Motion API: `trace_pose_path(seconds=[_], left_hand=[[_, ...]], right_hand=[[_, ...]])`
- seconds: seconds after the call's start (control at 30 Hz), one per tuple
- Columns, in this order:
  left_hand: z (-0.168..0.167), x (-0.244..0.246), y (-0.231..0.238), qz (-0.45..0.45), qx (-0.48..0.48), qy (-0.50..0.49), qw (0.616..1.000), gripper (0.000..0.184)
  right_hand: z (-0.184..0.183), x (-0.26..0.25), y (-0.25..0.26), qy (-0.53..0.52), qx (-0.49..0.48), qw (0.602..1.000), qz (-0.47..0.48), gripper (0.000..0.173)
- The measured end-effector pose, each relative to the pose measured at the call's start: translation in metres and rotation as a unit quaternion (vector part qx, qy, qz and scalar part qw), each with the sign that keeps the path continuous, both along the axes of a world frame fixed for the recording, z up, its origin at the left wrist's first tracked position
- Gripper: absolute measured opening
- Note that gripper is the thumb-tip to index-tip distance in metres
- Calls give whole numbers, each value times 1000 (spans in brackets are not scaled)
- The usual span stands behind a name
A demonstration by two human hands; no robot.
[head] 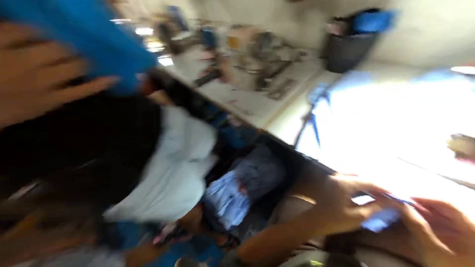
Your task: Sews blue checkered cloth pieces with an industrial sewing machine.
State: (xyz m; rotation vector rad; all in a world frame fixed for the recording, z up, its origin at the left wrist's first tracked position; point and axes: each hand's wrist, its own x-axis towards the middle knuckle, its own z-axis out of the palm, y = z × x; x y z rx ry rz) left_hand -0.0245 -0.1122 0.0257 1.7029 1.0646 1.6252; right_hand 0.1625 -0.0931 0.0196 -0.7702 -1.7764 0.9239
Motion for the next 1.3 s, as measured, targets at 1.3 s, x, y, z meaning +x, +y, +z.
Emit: trace_pose_path(seconds=[1.3], left_hand=[[-44,60,119,0,-228,296,927,27]], right_hand=[[-41,22,160,-209,-122,901,-360,11]])
